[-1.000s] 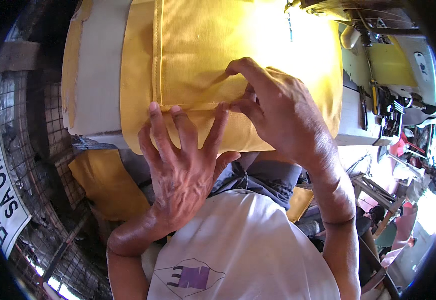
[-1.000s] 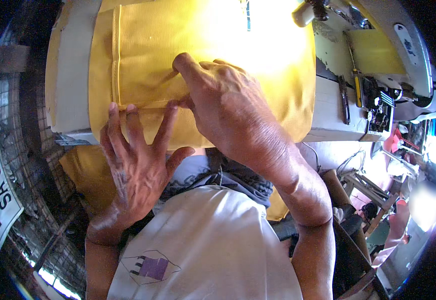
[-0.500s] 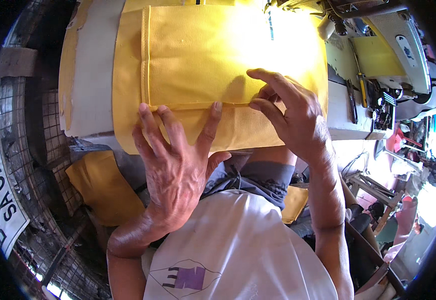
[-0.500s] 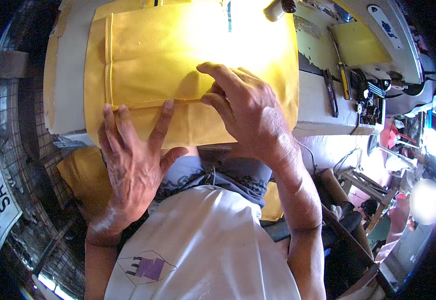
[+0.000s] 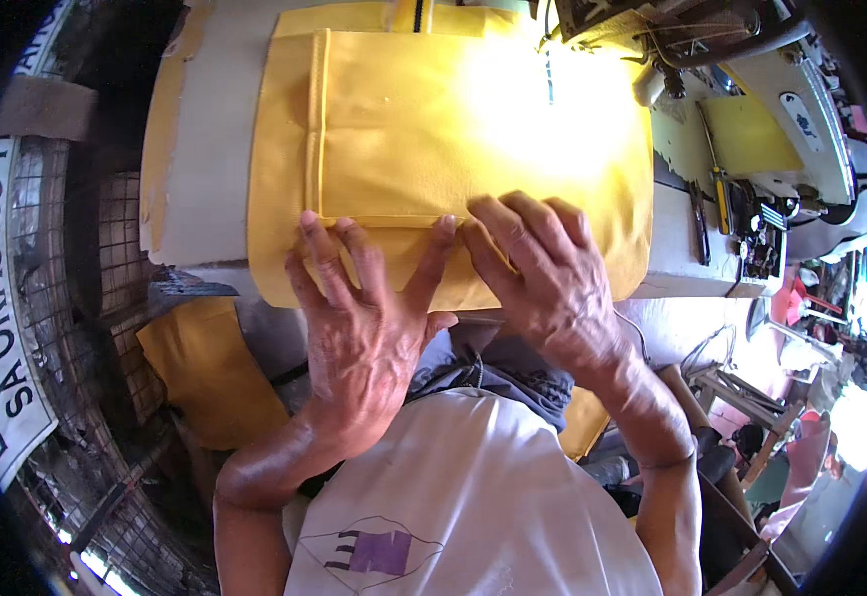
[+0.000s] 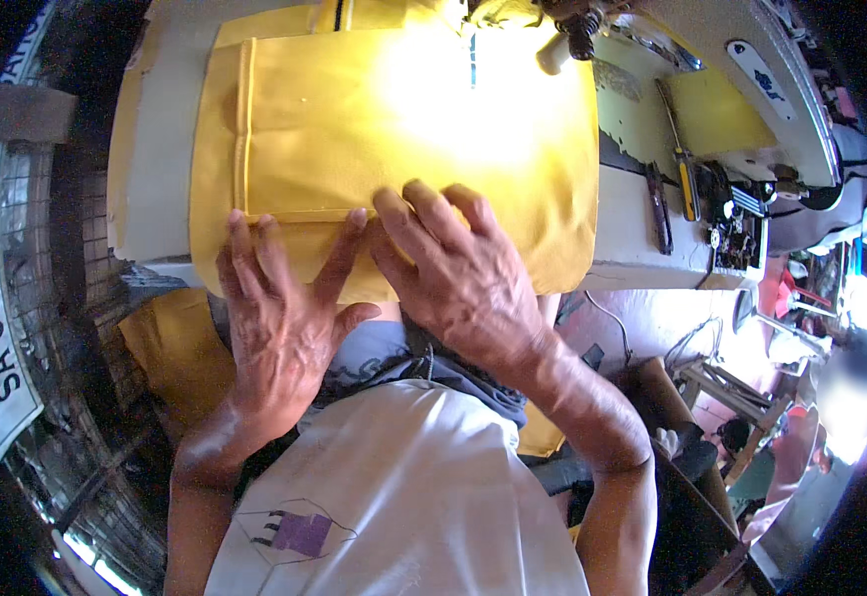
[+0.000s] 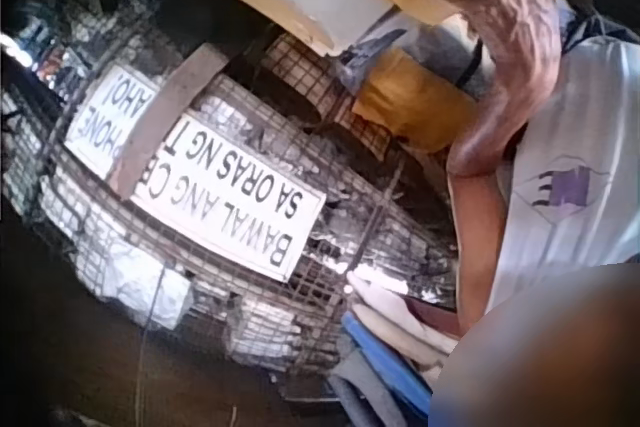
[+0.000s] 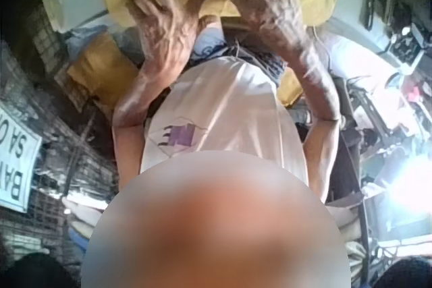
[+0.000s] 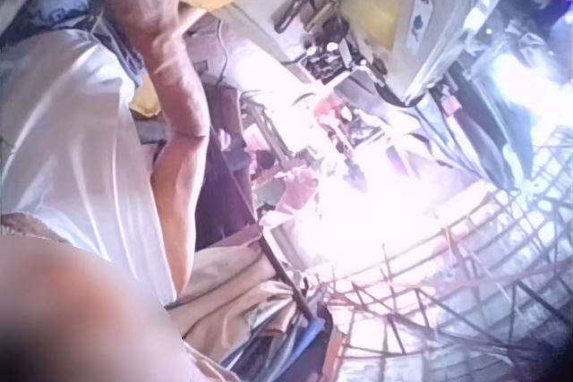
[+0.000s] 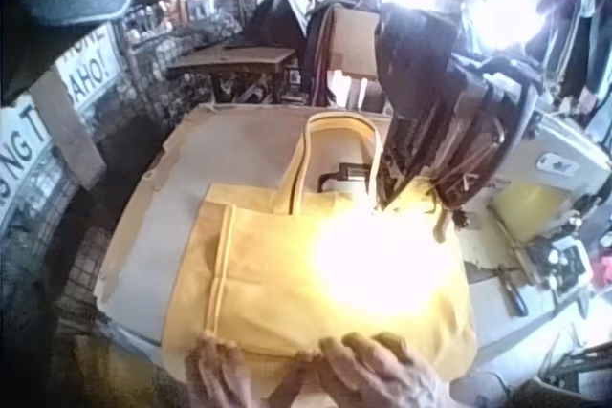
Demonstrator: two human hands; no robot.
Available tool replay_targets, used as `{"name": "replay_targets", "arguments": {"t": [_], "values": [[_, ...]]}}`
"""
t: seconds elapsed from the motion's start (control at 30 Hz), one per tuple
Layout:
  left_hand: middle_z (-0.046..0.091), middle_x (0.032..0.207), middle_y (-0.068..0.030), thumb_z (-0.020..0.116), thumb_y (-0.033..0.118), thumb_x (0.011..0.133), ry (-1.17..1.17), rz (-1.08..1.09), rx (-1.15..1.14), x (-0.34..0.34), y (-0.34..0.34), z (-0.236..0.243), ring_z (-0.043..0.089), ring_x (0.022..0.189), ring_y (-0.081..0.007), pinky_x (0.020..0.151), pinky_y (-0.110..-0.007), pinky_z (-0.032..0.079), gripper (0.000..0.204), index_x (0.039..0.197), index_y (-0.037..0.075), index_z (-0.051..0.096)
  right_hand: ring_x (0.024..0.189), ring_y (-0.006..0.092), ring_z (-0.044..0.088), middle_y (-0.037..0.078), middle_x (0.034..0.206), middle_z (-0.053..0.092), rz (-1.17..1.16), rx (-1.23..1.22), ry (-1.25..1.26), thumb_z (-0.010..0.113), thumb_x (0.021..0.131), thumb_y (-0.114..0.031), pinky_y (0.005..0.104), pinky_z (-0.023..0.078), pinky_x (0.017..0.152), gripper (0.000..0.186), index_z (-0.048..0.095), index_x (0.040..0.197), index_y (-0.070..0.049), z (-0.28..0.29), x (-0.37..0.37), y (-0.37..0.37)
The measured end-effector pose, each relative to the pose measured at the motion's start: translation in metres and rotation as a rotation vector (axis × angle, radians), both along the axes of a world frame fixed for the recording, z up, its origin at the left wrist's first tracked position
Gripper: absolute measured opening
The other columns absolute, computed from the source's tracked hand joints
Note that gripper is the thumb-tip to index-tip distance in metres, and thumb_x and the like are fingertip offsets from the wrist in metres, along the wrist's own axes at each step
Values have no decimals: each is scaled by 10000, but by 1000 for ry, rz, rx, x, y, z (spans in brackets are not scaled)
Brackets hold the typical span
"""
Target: Sewing a yellow fabric bag using an industrial sewing machine.
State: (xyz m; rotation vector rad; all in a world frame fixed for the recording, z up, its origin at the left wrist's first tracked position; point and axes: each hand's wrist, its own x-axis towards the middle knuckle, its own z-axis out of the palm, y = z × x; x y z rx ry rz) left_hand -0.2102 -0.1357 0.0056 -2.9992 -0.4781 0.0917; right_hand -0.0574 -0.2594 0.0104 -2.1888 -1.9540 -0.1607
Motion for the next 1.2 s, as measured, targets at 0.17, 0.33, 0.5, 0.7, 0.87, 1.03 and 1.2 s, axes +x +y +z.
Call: {"name": "replay_targets", "arguments": {"t": [0.17, 0.33, 0.5, 0.7, 0.87, 1.03, 1.2], "values": [[419, 1315, -322, 665, 615, 803, -71, -18, -7, -6, 5, -8, 385, 1284, -575, 1020, -694, 388, 862, 1544, 288, 370, 1206, 312, 527, 149, 1263, 554, -127, 65, 46, 641, 782, -123, 422, 455, 1053, 343, 650, 1059, 80, -14, -32, 0], [525, 1267, -183, 645, 565, 845, -249, -49, -76, -19, 31, -16, 467, 1281, -401, 1005, -548, 389, 774, 1458, 113, 505, 1152, 347, 587, 194, 1232, 557, -241, 103, 291, 659, 802, -19, 428, 512, 998, 335, 621, 1114, 98, -19, -34, -2], [562, 1154, -123, 651, 382, 919, -321, -139, -159, -22, 55, -13, 538, 1098, -314, 929, -467, 403, 520, 1352, 97, 610, 976, 257, 622, 101, 1134, 577, -227, 147, 219, 653, 767, -39, 366, 585, 686, 344, 624, 1109, -17, -14, -22, 3], [581, 1020, -82, 604, 258, 973, -418, -189, -242, -15, 77, -8, 556, 945, -293, 863, -450, 429, 329, 1278, 157, 674, 920, 224, 603, 57, 1002, 557, -109, 136, 184, 652, 743, -58, 342, 561, 624, 272, 625, 1013, -72, -4, -2, 11], [609, 973, -60, 699, 166, 869, -483, -238, -223, -14, 81, -7, 575, 923, -249, 830, -405, 433, 306, 1161, 76, 716, 918, 234, 592, 79, 938, 539, 3, 128, 60, 640, 762, -86, 355, 550, 659, 168, 605, 918, -35, -5, 0, 14], [615, 991, -67, 717, 152, 855, -551, -212, -234, -15, 80, -13, 585, 927, -273, 833, -421, 461, 221, 1057, 62, 709, 885, 219, 544, 72, 894, 533, -12, 137, -248, 617, 782, -159, 331, 473, 728, 172, 601, 897, -32, -2, -7, 24], [595, 1034, -71, 741, 107, 820, -683, -187, -264, -14, 79, -32, 586, 939, -289, 847, -429, 462, 228, 1042, 74, 698, 905, 216, 536, 63, 890, 526, -26, 213, -225, 590, 815, -183, 336, 454, 776, 171, 598, 913, -43, 28, -14, 36]]}}
